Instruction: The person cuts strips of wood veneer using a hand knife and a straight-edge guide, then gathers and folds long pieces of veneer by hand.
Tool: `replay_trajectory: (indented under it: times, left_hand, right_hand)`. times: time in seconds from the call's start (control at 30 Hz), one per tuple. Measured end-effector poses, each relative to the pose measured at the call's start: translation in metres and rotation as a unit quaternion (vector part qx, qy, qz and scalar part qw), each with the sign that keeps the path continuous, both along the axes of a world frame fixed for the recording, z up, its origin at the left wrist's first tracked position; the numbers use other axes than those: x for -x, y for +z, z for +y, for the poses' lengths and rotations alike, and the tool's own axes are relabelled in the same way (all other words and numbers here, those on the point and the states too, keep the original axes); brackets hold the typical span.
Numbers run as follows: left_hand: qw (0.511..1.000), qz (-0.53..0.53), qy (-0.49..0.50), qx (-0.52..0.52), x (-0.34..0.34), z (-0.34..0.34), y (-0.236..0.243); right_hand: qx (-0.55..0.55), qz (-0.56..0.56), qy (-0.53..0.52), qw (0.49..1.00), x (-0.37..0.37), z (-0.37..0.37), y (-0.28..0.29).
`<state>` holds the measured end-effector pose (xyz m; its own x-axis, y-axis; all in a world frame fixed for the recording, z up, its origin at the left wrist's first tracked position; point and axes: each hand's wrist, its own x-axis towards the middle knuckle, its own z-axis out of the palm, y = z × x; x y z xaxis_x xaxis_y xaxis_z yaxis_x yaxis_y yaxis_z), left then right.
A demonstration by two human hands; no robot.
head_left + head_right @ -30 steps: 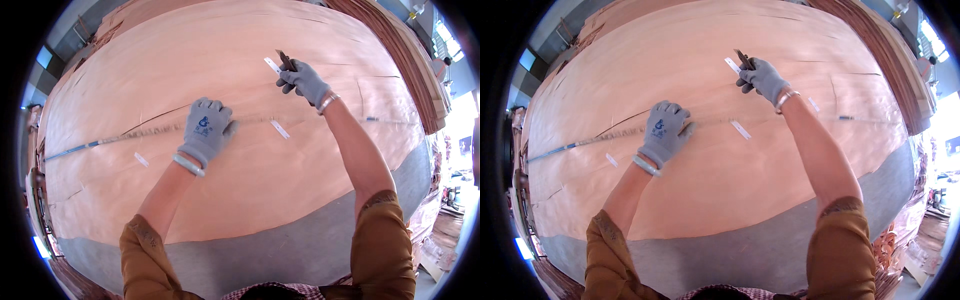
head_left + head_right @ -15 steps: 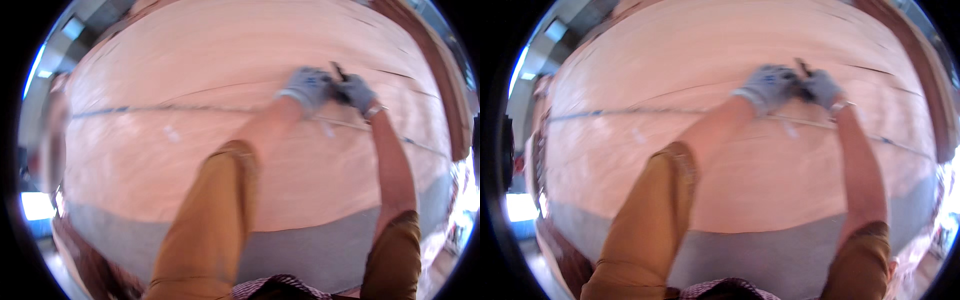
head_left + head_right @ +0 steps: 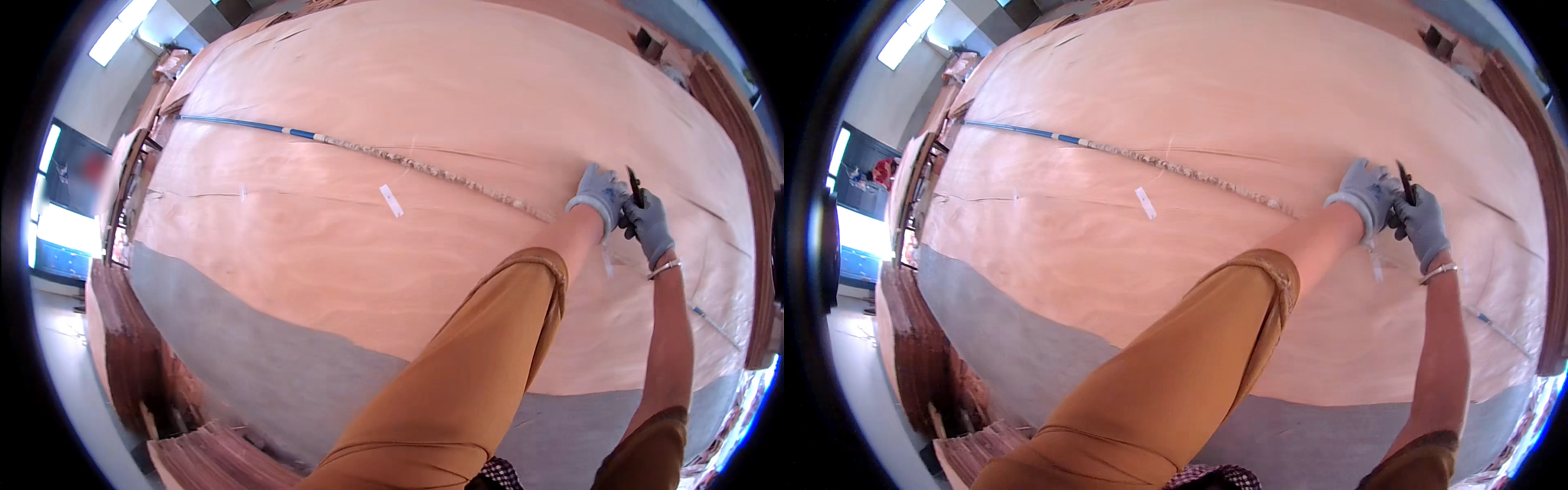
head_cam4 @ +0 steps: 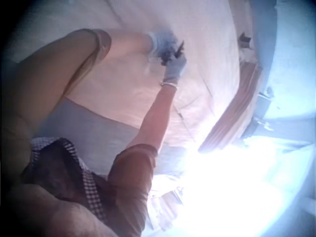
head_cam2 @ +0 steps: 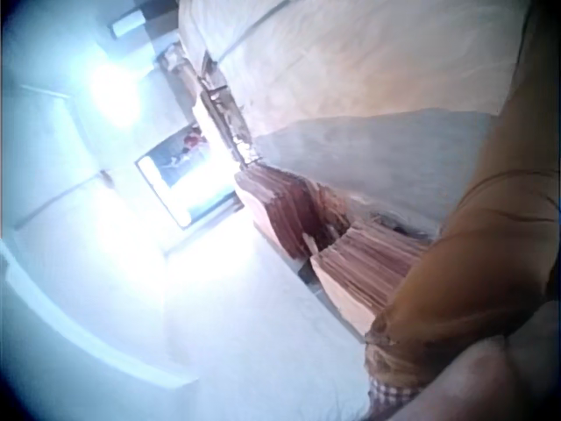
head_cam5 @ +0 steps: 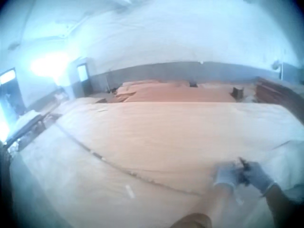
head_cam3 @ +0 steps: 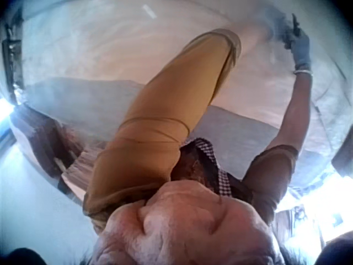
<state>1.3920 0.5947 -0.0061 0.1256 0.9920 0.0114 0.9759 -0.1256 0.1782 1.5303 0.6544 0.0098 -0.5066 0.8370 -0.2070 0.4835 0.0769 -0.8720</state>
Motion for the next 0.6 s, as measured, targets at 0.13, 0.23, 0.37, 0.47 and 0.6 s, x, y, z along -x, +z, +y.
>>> replay_trajectory:
  times: [0.13,0.23,0.37,0.47,0.6]
  left_hand:
    - [0.987,-0.074,-0.079,-0.121,0.042,-0.048,-0.010]
    - [0.991,-0.010,-0.010,-0.137,0.091,-0.107,-0.006]
    - [0.982,0.052,0.117,-0.136,0.167,-0.202,0.007]
    - [0.979,0.044,0.129,-0.150,0.196,-0.236,0.002]
    - [0.972,0.043,0.162,-0.165,0.198,-0.231,-0.005]
  right_hand:
    - [0.004,0.050,-0.034,0.998,0.012,-0.019,0.036]
    - [0.049,0.061,0.030,0.996,0.010,-0.027,0.030]
    - [0.056,0.117,0.095,0.987,0.075,-0.045,0.016]
    - [0.096,0.096,0.186,0.973,0.168,-0.082,0.019]
    - [0.137,0.034,0.207,0.968,0.251,-0.104,0.009]
